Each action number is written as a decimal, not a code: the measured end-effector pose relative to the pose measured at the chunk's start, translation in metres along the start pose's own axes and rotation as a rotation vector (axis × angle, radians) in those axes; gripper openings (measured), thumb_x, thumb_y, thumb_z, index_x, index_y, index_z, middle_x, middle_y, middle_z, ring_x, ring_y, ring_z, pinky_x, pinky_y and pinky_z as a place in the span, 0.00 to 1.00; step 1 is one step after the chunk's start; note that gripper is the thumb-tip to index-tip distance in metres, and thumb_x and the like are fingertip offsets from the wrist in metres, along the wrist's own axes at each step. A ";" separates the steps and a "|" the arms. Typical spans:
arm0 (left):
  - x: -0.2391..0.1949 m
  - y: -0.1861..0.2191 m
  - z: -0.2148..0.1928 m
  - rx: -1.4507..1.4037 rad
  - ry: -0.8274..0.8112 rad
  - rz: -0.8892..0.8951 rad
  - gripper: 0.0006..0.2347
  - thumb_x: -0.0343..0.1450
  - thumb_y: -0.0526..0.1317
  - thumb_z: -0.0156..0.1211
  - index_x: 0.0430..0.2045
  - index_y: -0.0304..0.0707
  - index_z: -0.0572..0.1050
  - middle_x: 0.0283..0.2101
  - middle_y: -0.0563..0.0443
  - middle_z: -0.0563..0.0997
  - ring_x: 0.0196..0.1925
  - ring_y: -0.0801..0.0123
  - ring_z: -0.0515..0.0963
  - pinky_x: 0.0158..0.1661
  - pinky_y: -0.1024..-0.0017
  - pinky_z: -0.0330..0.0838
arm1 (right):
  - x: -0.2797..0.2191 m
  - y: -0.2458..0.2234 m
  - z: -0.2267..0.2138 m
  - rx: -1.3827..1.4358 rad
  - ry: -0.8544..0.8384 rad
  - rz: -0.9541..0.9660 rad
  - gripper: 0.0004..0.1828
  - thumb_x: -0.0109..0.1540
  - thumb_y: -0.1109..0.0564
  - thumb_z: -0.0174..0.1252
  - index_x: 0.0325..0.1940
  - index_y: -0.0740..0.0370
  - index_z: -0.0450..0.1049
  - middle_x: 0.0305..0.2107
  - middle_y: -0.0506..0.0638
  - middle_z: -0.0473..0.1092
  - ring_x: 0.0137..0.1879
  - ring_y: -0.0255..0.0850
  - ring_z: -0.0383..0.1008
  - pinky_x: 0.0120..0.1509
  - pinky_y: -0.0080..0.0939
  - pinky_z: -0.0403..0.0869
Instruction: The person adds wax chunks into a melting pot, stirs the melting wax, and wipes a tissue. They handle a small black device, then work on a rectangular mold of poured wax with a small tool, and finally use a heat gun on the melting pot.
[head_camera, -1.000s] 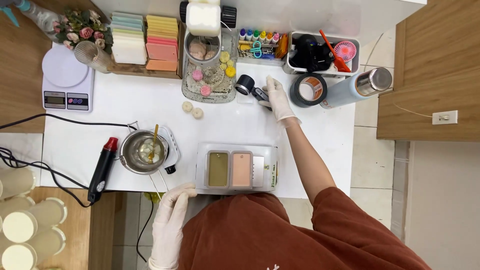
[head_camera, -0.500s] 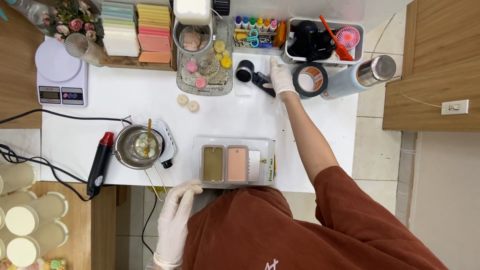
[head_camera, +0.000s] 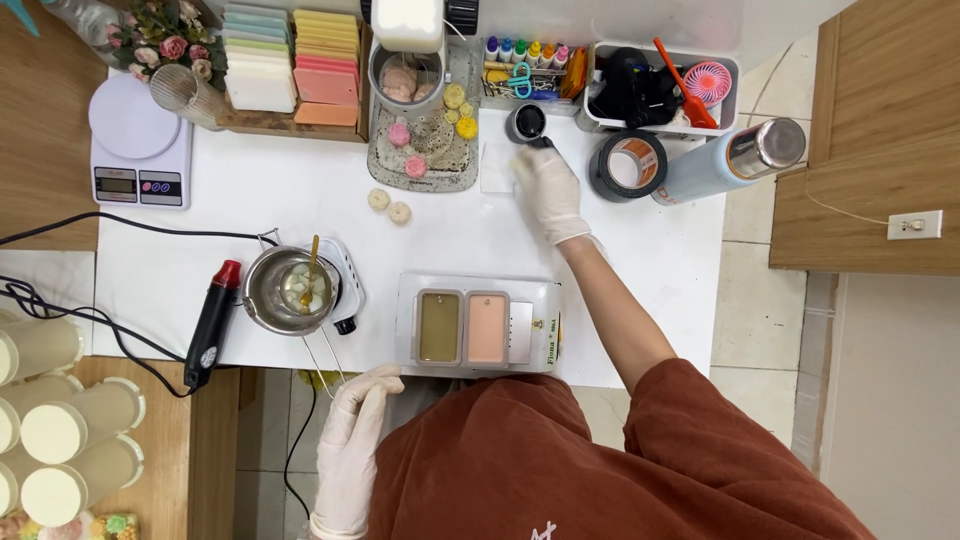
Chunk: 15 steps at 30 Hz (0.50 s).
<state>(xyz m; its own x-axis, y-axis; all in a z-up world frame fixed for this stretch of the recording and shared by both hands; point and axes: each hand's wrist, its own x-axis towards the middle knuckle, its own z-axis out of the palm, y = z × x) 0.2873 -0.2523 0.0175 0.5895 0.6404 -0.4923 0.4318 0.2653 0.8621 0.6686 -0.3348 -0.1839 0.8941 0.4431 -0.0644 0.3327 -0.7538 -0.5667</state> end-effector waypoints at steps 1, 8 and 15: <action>0.000 0.000 -0.001 0.008 0.006 0.010 0.08 0.76 0.35 0.49 0.36 0.36 0.79 0.51 0.49 0.81 0.57 0.70 0.77 0.59 0.71 0.68 | -0.005 -0.012 -0.004 -0.128 -0.228 -0.058 0.19 0.70 0.47 0.54 0.61 0.58 0.75 0.48 0.59 0.75 0.49 0.49 0.78 0.56 0.48 0.76; -0.006 -0.008 -0.005 -0.025 0.044 0.051 0.08 0.76 0.34 0.50 0.37 0.35 0.79 0.51 0.50 0.81 0.56 0.70 0.78 0.57 0.72 0.69 | 0.018 0.027 0.050 -0.332 -0.203 -0.379 0.23 0.56 0.48 0.64 0.53 0.57 0.78 0.43 0.60 0.75 0.48 0.55 0.76 0.51 0.51 0.75; -0.010 -0.020 -0.021 -0.068 0.111 0.133 0.09 0.75 0.35 0.51 0.40 0.35 0.80 0.51 0.51 0.81 0.56 0.69 0.79 0.58 0.72 0.69 | 0.029 0.018 0.010 -0.229 -0.467 -0.351 0.17 0.62 0.50 0.58 0.49 0.61 0.80 0.42 0.65 0.76 0.49 0.60 0.77 0.56 0.52 0.73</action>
